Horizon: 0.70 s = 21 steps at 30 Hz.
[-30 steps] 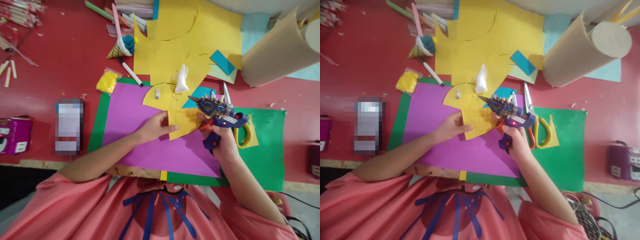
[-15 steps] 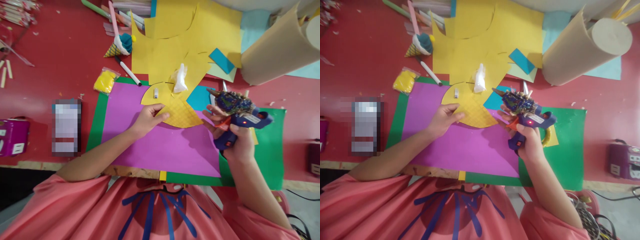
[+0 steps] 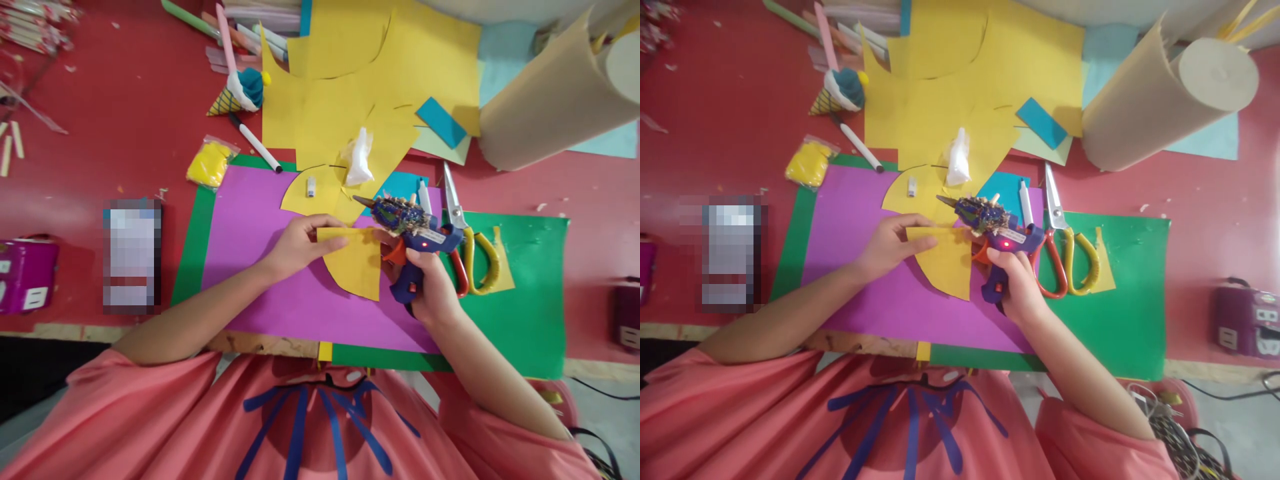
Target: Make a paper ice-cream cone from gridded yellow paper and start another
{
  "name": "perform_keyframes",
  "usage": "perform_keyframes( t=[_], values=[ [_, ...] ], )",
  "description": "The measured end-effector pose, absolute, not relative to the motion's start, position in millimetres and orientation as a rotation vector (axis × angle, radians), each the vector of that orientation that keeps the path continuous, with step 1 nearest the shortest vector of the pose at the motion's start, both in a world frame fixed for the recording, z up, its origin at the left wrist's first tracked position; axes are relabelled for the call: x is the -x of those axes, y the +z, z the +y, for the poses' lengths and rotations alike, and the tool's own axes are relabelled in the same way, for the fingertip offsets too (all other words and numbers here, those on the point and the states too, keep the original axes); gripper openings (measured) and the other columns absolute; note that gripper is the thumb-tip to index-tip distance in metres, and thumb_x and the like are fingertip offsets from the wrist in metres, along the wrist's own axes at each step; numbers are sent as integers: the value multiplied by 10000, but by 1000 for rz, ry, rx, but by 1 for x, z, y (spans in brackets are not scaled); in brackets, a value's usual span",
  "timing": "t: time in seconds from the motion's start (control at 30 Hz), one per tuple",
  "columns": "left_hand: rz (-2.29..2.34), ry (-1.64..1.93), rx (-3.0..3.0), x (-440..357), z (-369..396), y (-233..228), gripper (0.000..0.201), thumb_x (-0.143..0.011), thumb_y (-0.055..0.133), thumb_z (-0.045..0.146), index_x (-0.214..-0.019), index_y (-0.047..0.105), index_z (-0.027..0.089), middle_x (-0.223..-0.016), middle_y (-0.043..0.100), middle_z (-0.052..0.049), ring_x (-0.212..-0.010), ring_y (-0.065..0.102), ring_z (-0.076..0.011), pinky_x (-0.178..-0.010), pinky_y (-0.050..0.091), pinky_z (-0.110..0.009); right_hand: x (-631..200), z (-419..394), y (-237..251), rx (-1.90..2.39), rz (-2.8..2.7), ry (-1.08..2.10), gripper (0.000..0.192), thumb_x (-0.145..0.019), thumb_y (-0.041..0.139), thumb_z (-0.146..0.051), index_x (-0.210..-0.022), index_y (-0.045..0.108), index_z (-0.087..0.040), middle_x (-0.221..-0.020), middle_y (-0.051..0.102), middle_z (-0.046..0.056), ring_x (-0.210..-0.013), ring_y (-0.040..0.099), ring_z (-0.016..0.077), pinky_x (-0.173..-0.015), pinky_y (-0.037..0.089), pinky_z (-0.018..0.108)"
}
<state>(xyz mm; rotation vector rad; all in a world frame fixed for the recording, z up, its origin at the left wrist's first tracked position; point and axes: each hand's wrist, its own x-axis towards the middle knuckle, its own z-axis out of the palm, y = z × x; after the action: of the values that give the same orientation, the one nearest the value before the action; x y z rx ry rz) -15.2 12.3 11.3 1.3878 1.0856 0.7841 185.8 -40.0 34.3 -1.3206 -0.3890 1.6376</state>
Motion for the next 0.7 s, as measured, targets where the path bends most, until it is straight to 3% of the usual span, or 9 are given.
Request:
perform_keyframes(
  t=[0.1,0.2,0.33,0.5,0.6,0.7],
  values=[
    [1001,771,-1305,13,10,9,456,-731,706,563,-941,700,158,-922,738,-51,-844,686,-175,-704,549,-246,-187,-39,33,1297,-398,1618,316,-653,705,-347,-951,669,-250,-1009,741,17,-1019,684,240,-836,582,349],
    [1013,698,-1358,13,7,5,460,-804,621,577,-933,723,147,-903,758,-66,-827,709,-194,-708,577,-274,-188,-38,30,1266,-465,1603,309,-676,681,-370,-961,666,-253,-1030,736,24,-1043,675,249,-890,559,382],
    [1113,812,-1663,21,9,2,271,-897,574,336,-1085,718,203,-1078,742,-34,-970,709,-177,-827,577,-251,-194,-34,30,1188,-630,1500,205,-721,651,-355,-883,680,-233,-993,728,38,-1030,664,242,-896,534,380],
    [1040,998,-2121,32,18,-3,485,-854,509,23,-1245,624,285,-1173,702,29,-1030,692,-122,-921,555,-225,-219,-29,37,1147,-864,1540,98,-751,656,-284,-793,691,-203,-842,673,18,-660,633,136,-589,514,267],
    [999,1011,-2294,35,21,-3,519,-851,491,-6,-1271,600,280,-1169,705,35,-1034,690,-116,-942,551,-232,-236,-29,38,1224,-1018,1637,162,-755,688,-357,-809,685,-204,-811,667,25,-494,561,119,-429,430,268],
    [1026,980,-2374,36,21,-2,473,-870,470,12,-1254,614,248,-1181,701,27,-1043,686,-116,-951,551,-236,-248,-32,35,1287,-1150,1682,244,-766,694,-426,-826,692,-190,-765,666,35,-452,532,112,-393,412,263]
  ],
)
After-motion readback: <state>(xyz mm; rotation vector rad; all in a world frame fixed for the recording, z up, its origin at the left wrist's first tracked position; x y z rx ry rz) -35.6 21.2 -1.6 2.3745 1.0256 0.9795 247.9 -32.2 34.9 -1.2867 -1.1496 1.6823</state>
